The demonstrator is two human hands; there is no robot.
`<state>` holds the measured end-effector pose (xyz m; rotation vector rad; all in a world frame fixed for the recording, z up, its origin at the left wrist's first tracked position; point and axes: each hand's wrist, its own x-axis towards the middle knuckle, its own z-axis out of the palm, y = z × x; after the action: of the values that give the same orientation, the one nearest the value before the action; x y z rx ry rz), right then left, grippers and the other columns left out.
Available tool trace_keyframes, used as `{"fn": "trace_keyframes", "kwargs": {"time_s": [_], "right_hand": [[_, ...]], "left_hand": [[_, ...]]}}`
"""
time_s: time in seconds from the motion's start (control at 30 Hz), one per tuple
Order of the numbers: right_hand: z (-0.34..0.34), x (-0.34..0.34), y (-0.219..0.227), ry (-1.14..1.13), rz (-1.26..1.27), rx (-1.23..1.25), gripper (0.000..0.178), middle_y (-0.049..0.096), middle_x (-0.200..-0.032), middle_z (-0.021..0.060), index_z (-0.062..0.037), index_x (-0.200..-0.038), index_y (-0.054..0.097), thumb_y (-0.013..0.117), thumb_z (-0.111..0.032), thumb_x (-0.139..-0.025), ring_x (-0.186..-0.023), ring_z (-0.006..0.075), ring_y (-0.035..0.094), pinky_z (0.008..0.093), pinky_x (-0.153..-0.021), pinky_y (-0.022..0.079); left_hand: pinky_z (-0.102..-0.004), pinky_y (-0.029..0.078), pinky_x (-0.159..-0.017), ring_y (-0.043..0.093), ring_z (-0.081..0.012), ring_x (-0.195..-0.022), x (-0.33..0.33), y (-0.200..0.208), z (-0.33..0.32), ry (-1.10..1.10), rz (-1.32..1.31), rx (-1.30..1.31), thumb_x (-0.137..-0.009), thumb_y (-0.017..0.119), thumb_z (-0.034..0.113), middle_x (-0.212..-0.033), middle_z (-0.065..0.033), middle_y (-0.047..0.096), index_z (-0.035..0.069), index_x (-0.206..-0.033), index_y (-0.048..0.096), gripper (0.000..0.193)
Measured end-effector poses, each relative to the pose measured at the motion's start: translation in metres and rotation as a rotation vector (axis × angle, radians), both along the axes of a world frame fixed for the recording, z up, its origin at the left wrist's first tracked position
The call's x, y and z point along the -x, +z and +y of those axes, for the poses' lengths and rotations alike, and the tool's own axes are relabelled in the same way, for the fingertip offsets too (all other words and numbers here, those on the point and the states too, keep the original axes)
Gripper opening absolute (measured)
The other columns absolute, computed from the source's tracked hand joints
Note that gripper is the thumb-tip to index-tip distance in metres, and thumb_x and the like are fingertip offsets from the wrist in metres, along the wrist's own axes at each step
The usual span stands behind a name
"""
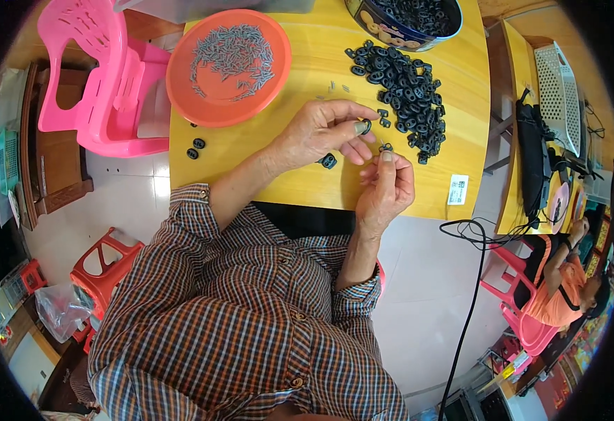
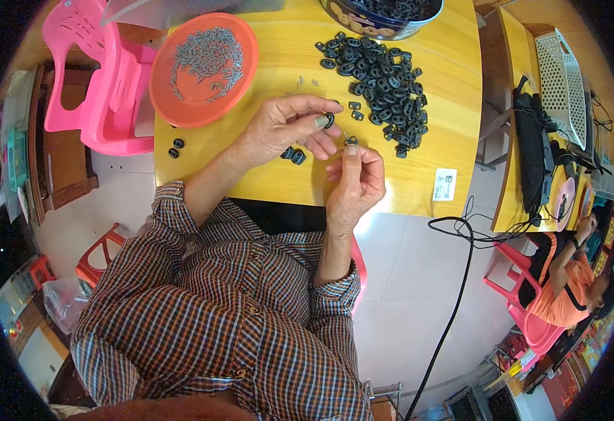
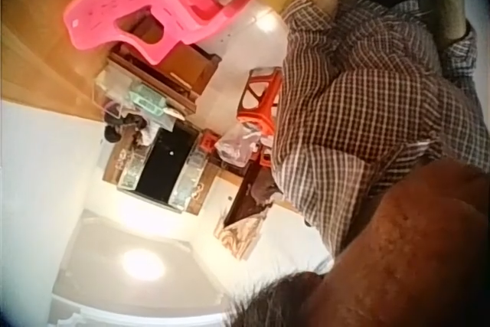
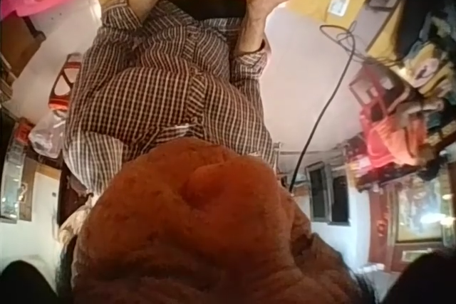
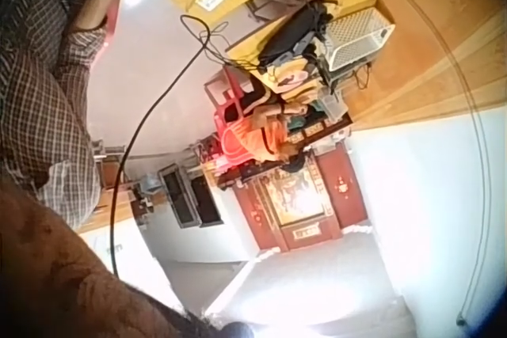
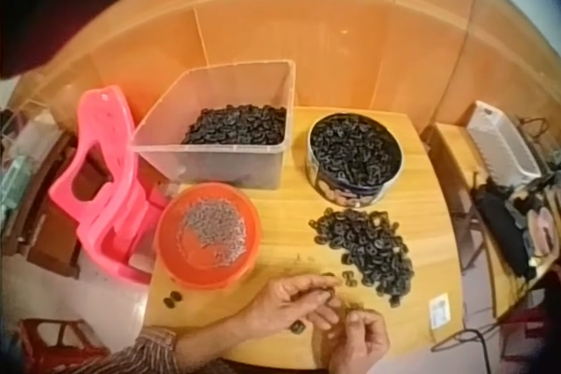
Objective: Assembling small plastic components by inserting metal pins into them manually.
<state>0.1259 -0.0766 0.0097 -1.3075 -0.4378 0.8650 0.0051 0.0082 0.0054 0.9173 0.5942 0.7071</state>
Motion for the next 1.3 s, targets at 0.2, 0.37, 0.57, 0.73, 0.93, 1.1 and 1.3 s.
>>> {"fn": "trace_keyframes", "kwargs": {"time_s": [0.2, 0.37, 0.57, 0.73, 0.93, 1.1, 1.3], "right_hand": [[0.000, 0.000, 0.002, 0.012, 0.014, 0.029, 0.010, 0.055, -0.062, 0.0011, -0.0038, -0.080, 0.055, 0.059, -0.008, -0.087, -0.049, 0.0046, 0.046, 0.0169, -0.045, 0.035], [0.001, 0.000, 0.001, 0.023, -0.016, 0.043, 0.010, 0.054, -0.061, 0.0006, -0.0042, -0.079, 0.055, 0.059, -0.008, -0.087, -0.048, 0.0042, 0.045, 0.0169, -0.045, 0.034], [0.001, 0.000, 0.003, 0.030, -0.016, 0.062, 0.010, 0.053, -0.060, -0.0001, -0.0047, -0.079, 0.054, 0.060, -0.009, -0.087, -0.048, 0.0038, 0.045, 0.0168, -0.044, 0.034], [0.002, 0.001, 0.003, 0.032, 0.012, 0.056, 0.010, 0.053, -0.061, -0.0006, -0.0050, -0.079, 0.054, 0.060, -0.009, -0.087, -0.048, 0.0035, 0.045, 0.0170, -0.043, 0.034], [0.001, 0.000, 0.003, 0.039, -0.015, 0.061, 0.010, 0.053, -0.061, -0.0011, -0.0049, -0.079, 0.054, 0.060, -0.009, -0.087, -0.048, 0.0034, 0.045, 0.0169, -0.043, 0.035], [0.001, 0.000, 0.001, 0.055, -0.064, 0.088, 0.009, 0.053, -0.061, -0.0014, -0.0046, -0.080, 0.055, 0.059, -0.008, -0.087, -0.048, 0.0031, 0.045, 0.0169, -0.044, 0.035], [0.000, -0.002, 0.001, 0.078, -0.071, 0.076, 0.009, 0.054, -0.063, -0.0010, -0.0034, -0.080, 0.056, 0.059, -0.008, -0.087, -0.049, 0.0030, 0.046, 0.0168, -0.045, 0.036]], "left_hand": [[-0.0301, 0.058, -0.074, 0.066, -0.0186, -0.084, -0.001, 0.001, -0.001, -0.014, 0.007, -0.047, -0.090, 0.051, 0.000, -0.099, -0.0131, 0.063, -0.001, -0.122, 0.051, 0.032], [-0.0280, 0.057, -0.073, 0.065, -0.0164, -0.085, -0.002, -0.003, -0.001, -0.005, 0.047, -0.046, -0.088, 0.055, -0.001, -0.098, -0.0106, 0.063, 0.000, -0.122, 0.053, 0.034], [-0.0237, 0.056, -0.068, 0.062, -0.0098, -0.076, -0.002, -0.007, -0.003, 0.007, 0.095, -0.123, -0.085, 0.060, -0.001, -0.088, -0.0040, 0.060, 0.001, -0.120, 0.055, 0.035], [-0.0213, 0.054, -0.065, 0.060, -0.0069, -0.072, -0.002, -0.009, -0.004, 0.003, 0.088, -0.139, -0.085, 0.060, -0.001, -0.084, -0.0006, 0.056, 0.001, -0.119, 0.057, 0.034], [-0.0202, 0.053, -0.064, 0.059, -0.0061, -0.070, -0.002, -0.006, -0.004, -0.009, 0.108, -0.142, -0.085, 0.059, -0.001, -0.082, 0.0011, 0.054, 0.002, -0.119, 0.057, 0.034], [-0.0198, 0.052, -0.063, 0.059, -0.0064, -0.070, 0.000, -0.003, -0.002, -0.030, 0.095, -0.103, -0.086, 0.058, 0.000, -0.085, 0.0009, 0.054, 0.002, -0.120, 0.057, 0.034], [-0.0198, 0.051, -0.063, 0.060, -0.0070, -0.072, -0.001, -0.003, -0.001, -0.068, 0.057, -0.064, -0.087, 0.058, 0.001, -0.086, 0.0008, 0.054, 0.002, -0.120, 0.057, 0.034]]}}
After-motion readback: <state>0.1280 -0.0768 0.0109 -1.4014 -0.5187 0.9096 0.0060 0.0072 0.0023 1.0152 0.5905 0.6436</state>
